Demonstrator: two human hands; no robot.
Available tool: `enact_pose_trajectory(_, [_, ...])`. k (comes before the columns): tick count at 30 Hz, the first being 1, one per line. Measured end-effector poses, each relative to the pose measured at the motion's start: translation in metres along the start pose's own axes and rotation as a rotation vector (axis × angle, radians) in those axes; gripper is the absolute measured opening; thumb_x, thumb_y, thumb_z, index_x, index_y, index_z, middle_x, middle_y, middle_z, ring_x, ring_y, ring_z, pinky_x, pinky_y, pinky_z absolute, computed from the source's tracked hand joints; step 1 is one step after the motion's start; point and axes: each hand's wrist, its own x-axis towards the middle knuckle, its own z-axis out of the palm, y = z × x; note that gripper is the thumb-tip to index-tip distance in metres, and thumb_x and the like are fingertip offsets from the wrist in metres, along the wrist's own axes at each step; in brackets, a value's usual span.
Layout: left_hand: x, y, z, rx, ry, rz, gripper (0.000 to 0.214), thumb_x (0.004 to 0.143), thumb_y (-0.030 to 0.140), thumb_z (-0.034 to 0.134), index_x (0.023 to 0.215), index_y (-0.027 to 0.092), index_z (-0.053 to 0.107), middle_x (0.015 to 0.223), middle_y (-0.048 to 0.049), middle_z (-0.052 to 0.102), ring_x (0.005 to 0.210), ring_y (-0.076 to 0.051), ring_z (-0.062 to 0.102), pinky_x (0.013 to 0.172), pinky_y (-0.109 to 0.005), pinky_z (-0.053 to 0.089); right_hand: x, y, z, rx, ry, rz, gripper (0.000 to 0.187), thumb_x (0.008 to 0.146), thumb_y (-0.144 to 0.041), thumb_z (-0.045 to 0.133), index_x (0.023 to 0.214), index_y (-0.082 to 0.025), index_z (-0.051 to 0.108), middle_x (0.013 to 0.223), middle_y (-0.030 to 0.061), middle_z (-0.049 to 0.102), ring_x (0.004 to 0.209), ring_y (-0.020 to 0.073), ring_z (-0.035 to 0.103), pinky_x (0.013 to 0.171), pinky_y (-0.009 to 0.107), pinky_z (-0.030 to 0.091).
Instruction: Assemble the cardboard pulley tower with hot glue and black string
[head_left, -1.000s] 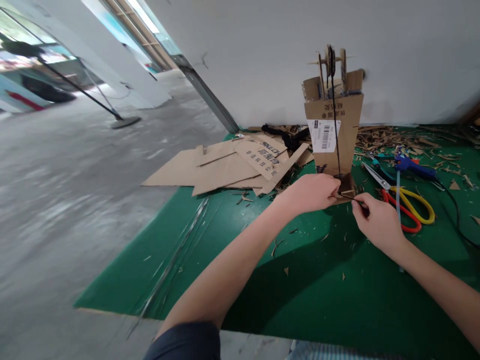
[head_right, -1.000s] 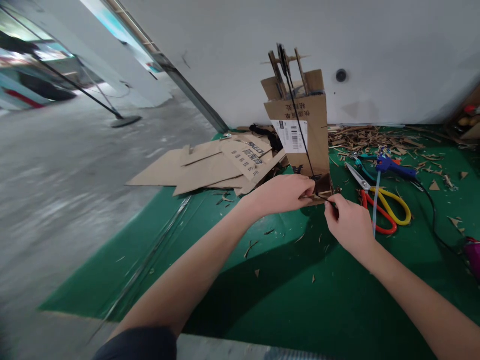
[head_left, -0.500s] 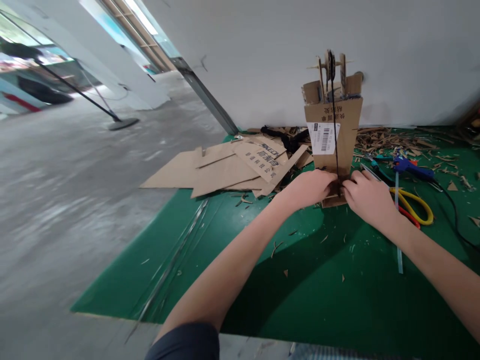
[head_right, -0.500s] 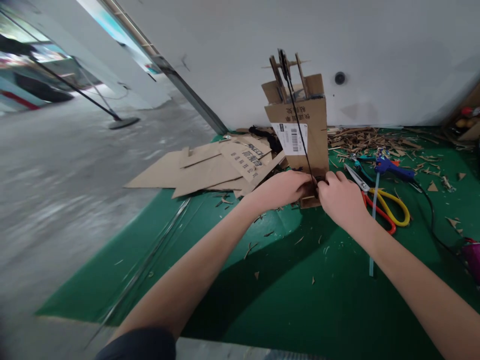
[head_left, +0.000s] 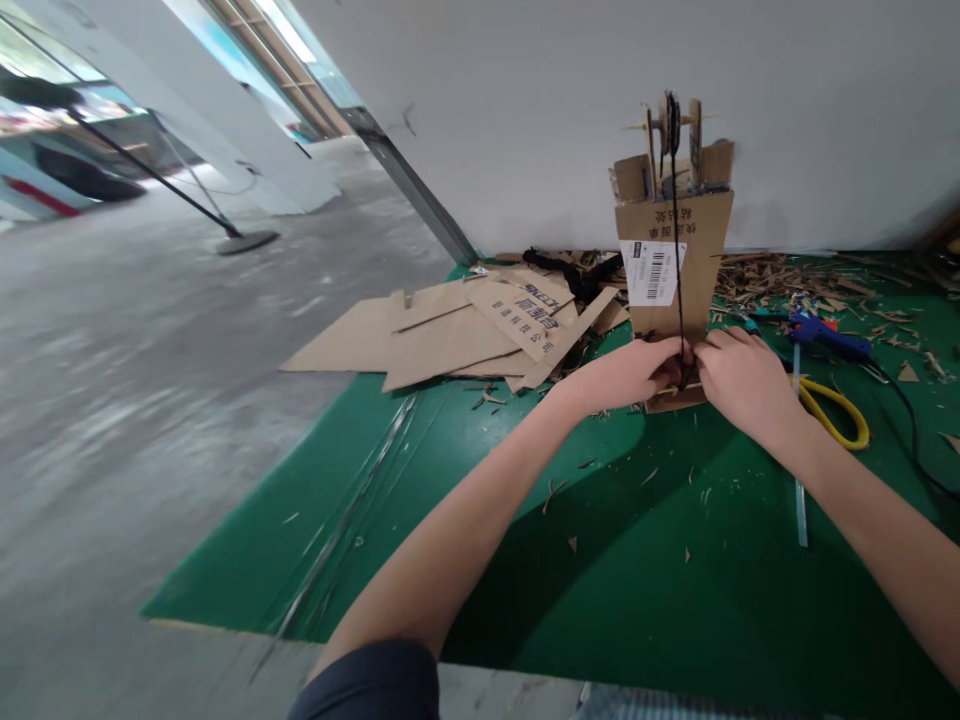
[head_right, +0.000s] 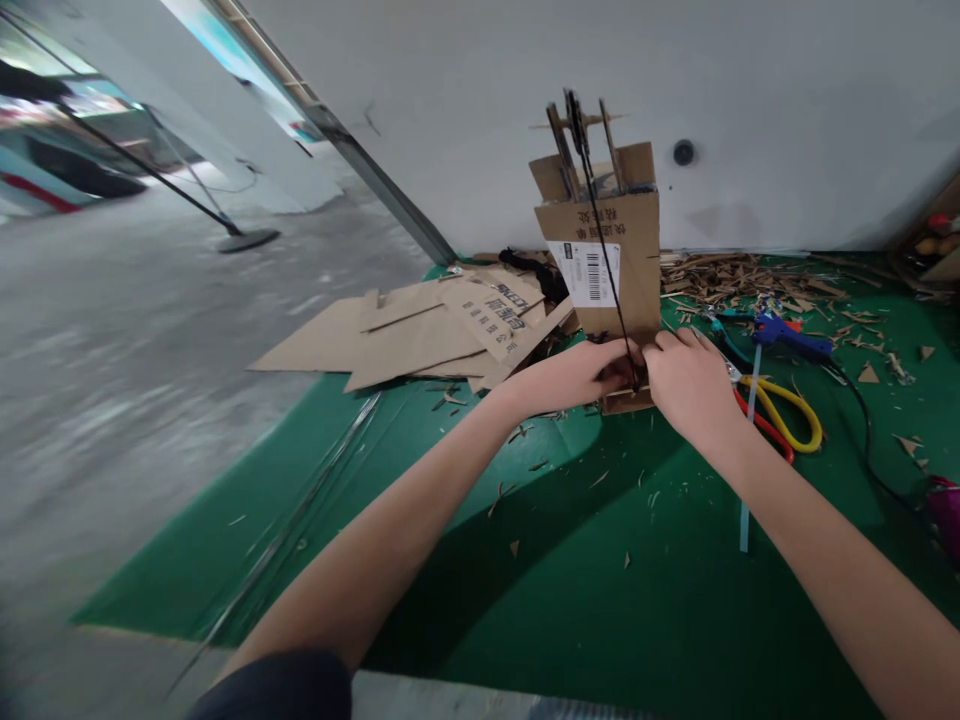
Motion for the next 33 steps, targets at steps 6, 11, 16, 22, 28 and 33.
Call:
enact_pose_trajectory(6, [0.001,0.002,-0.005,0.015,-0.116,0.072,0.030,0.092,0.009,0.040,0.108,0.019,0.063,0.106,-0.0039,0.070,0.088,-0.014,0.063,0.077,-0.027,0.046,0.004,0.003,0.006,0.018,0.049,0.066,0.019,0.087,-0.013,0.048,0.100,-0.015,0.062,0.084,0.0101,0.069,0.085,0.0245,0.059,0.072,0.035,0.035])
enact_pose_trajectory(11, [0.005,-0.002,0.002,0.140,-0.129,0.096,0.031,0.091,0.011,0.042,0.106,0.017,0.068,0.105,-0.0062,0.072,0.092,-0.017,0.065,0.081,-0.030,0.046,0.005,0.007,0.007,0.053,0.095,0.058,0.017,0.090,-0.017,0.047,0.086,-0.018,0.064,0.085,0.0073,0.069,0.090,0.0244,0.058,0.074,0.035,0.034])
enact_pose_trajectory(16, [0.006,-0.003,0.009,0.240,-0.091,0.055,0.024,0.091,0.015,0.043,0.094,0.015,0.067,0.088,-0.0065,0.071,0.075,-0.017,0.063,0.066,-0.028,0.044,0.005,0.006,0.006,0.060,0.058,-0.052,0.020,0.090,-0.016,0.047,0.088,-0.018,0.068,0.093,0.0086,0.069,0.094,0.0247,0.055,0.076,0.036,0.034])
enact_pose_trajectory(22, [0.006,0.001,0.014,0.309,-0.107,0.019,0.023,0.090,0.015,0.044,0.087,0.016,0.067,0.089,-0.0083,0.071,0.078,-0.017,0.064,0.064,-0.027,0.043,-0.001,0.010,-0.013,0.049,-0.109,-0.211,0.030,0.087,-0.006,0.045,0.104,-0.018,0.067,0.102,0.0079,0.068,0.098,0.0244,0.056,0.081,0.037,0.038])
enact_pose_trajectory(28, [0.002,0.008,0.014,0.325,-0.145,-0.039,0.020,0.086,0.024,0.046,0.087,0.017,0.065,0.081,-0.0072,0.068,0.061,-0.015,0.057,0.049,-0.027,0.031,-0.012,0.013,-0.041,0.079,-0.216,-0.088,0.033,0.092,-0.014,0.040,0.115,-0.020,0.063,0.119,0.0096,0.062,0.071,0.0156,0.059,0.052,0.029,0.036])
enact_pose_trajectory(33, [0.004,0.010,0.018,0.349,-0.128,-0.071,0.021,0.088,0.035,0.050,0.088,0.019,0.064,0.090,-0.0077,0.069,0.072,-0.019,0.062,0.051,-0.027,0.033,-0.033,-0.005,-0.031,0.152,-0.312,-0.033,0.023,0.094,-0.029,0.044,0.093,-0.020,0.066,0.086,0.0055,0.067,0.065,0.0172,0.060,0.049,0.028,0.028])
